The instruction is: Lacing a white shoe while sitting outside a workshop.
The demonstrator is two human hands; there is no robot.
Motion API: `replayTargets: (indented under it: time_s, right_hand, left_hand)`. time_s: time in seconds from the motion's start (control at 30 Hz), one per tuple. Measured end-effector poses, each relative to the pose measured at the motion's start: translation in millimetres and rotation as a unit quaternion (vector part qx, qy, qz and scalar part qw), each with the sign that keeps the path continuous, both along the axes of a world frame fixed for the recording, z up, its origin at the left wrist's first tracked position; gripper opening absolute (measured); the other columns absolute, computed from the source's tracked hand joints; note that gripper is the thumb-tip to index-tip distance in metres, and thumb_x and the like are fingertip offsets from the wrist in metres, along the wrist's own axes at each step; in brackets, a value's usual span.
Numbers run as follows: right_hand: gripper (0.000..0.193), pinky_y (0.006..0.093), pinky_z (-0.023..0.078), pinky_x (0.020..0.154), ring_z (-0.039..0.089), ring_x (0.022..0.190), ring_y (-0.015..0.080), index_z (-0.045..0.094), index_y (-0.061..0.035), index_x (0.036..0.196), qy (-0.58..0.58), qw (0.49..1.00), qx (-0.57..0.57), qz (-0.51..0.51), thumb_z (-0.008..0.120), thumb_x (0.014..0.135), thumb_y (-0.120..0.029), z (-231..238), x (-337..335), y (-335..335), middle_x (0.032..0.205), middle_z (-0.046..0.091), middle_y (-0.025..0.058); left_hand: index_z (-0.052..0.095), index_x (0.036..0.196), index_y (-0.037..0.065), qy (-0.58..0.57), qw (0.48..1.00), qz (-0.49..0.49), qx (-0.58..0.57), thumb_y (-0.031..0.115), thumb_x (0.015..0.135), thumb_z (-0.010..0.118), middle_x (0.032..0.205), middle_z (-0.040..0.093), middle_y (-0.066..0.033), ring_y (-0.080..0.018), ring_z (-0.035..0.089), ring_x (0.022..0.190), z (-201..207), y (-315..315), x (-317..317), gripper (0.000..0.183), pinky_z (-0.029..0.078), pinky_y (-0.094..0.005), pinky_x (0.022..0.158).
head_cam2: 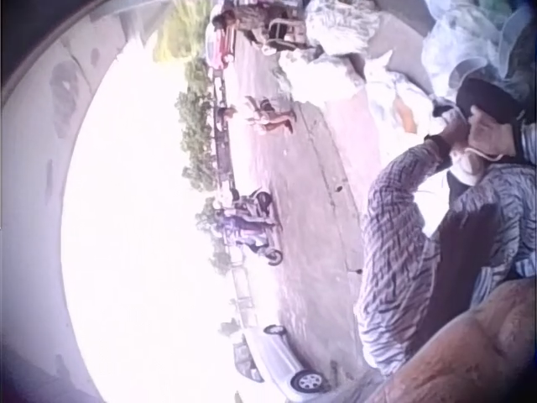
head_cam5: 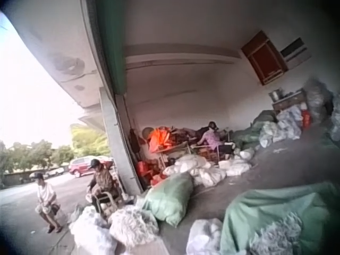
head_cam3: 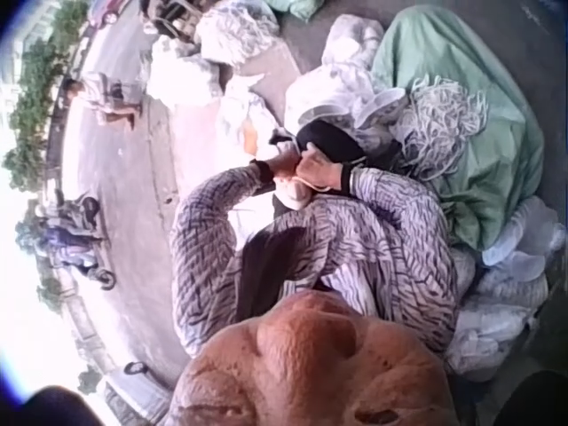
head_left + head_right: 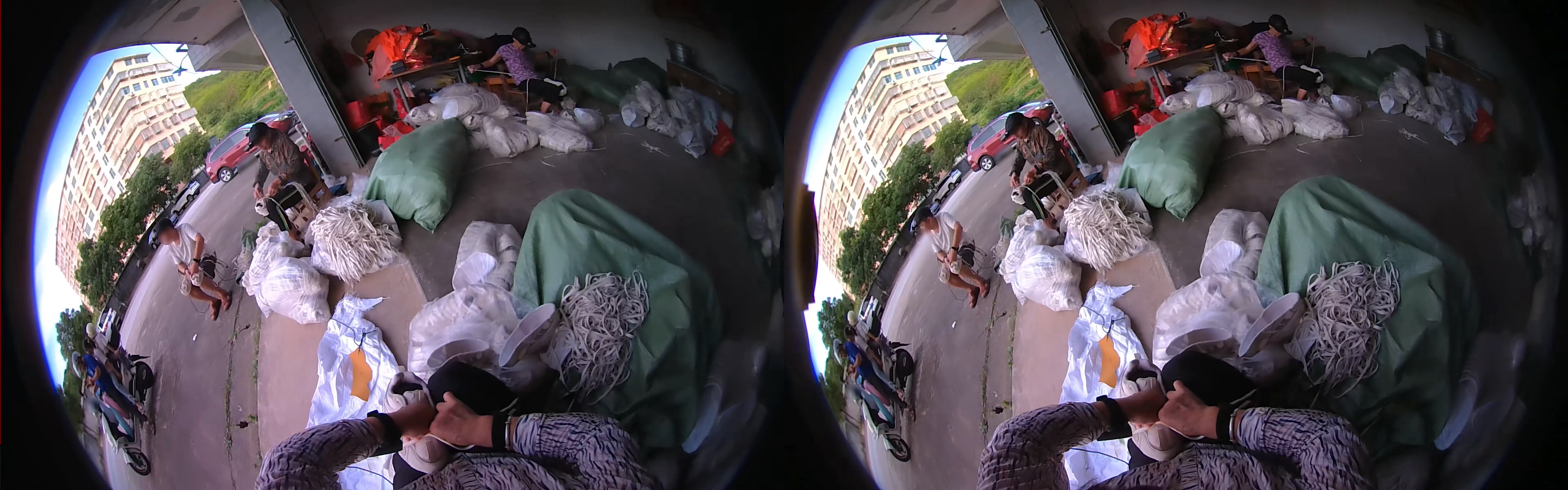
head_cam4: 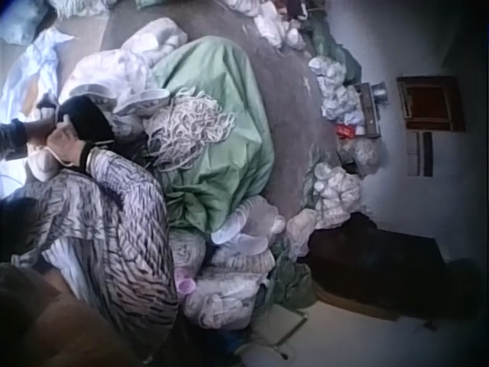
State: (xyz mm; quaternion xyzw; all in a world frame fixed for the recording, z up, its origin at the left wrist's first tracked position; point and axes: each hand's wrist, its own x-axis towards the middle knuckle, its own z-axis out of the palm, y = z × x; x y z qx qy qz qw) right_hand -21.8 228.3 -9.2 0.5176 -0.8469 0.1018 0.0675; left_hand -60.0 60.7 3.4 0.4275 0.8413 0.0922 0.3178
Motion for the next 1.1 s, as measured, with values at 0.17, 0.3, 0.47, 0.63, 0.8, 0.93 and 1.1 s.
replayTargets:
  time_s: [0.17,0.3,0.47,0.63,0.8,0.93,1.1]
  right_hand:
    - [0.017,0.0414,0.033,0.071,0.058,0.061,0.0225,0.059,-0.0157,0.058,-0.06,0.996,-0.049,-0.041,0.056,0.074,-0.021,8.1,-2.1,4.1,0.058,0.059,0.0055]
    - [0.018,0.0425,0.032,0.07,0.06,0.062,0.0265,0.061,-0.0103,0.064,-0.18,0.982,-0.036,-0.051,0.058,0.074,-0.025,22.0,-8.7,0.3,0.063,0.061,0.0105]
    - [0.023,0.0453,0.04,0.066,0.062,0.066,0.0315,0.062,-0.0075,0.071,-0.217,0.96,-0.069,-0.162,0.057,0.079,-0.029,20.7,-0.9,-28.6,0.066,0.062,0.0142]
    - [0.021,0.0312,0.04,0.042,0.058,0.046,0.0195,0.058,-0.0041,0.068,-0.427,0.848,-0.226,-0.218,0.06,0.082,-0.019,18.9,-31.9,-2.1,0.059,0.06,0.0101]
    - [0.026,0.0221,0.043,0.058,0.058,0.063,0.0105,0.059,-0.0044,0.093,-0.264,0.594,-0.618,-0.441,0.055,0.089,-0.029,37.0,-115.1,178.9,0.08,0.064,0.0039]
    - [0.027,0.0249,0.042,0.059,0.056,0.069,0.0115,0.055,-0.0049,0.104,-0.347,0.261,-0.767,-0.472,0.048,0.093,-0.029,9.0,-118.9,248.0,0.096,0.064,0.0054]
    - [0.023,0.0216,0.033,0.041,0.045,0.046,0.0085,0.056,-0.0044,0.094,-0.58,0.571,-0.54,-0.215,0.045,0.094,-0.024,-1.5,-95.7,109.3,0.079,0.064,0.0117]
  left_hand:
    - [0.055,0.094,0.002,-0.2,0.85,0.44,0.207,0.02,0.093,0.049,0.071,0.057,-0.0057,-0.012,0.059,0.067,15.1,-21.7,35.4,0.019,0.049,-0.0275,0.06]
    - [0.055,0.093,0.004,-0.259,0.688,0.546,0.401,0.024,0.095,0.05,0.072,0.055,0.0002,-0.007,0.052,0.066,10.1,-19.7,75.5,0.021,0.046,-0.0222,0.062]
    - [0.057,0.091,0.003,-0.1,0.707,0.545,0.44,0.024,0.093,0.053,0.076,0.056,0.0016,-0.0057,0.051,0.071,-3.4,-19.3,90.2,0.021,0.044,-0.0217,0.065]
    - [0.046,0.104,0.002,-0.127,0.677,0.534,0.491,0.031,0.089,0.057,0.096,0.053,-0.006,-0.0127,0.051,0.089,-1.2,-26.2,89.0,0.035,0.043,-0.027,0.081]
    - [0.05,0.102,0.006,-0.149,0.643,0.536,0.526,0.015,0.094,0.045,0.08,0.045,0.004,-0.0064,0.039,0.07,-8.0,-32.3,87.7,0.013,0.034,-0.0189,0.064]
    - [0.05,0.114,0.005,-0.013,0.618,0.595,0.514,0.009,0.092,0.048,0.076,0.05,-0.0005,-0.0089,0.049,0.071,-14.8,-36.6,91.6,0.022,0.042,-0.0224,0.067]
    - [0.054,0.112,0.0,-0.063,0.588,0.653,0.473,0.007,0.091,0.052,0.081,0.063,-0.0049,-0.0102,0.058,0.074,-15.3,-39.5,112.6,0.022,0.047,-0.0236,0.071]
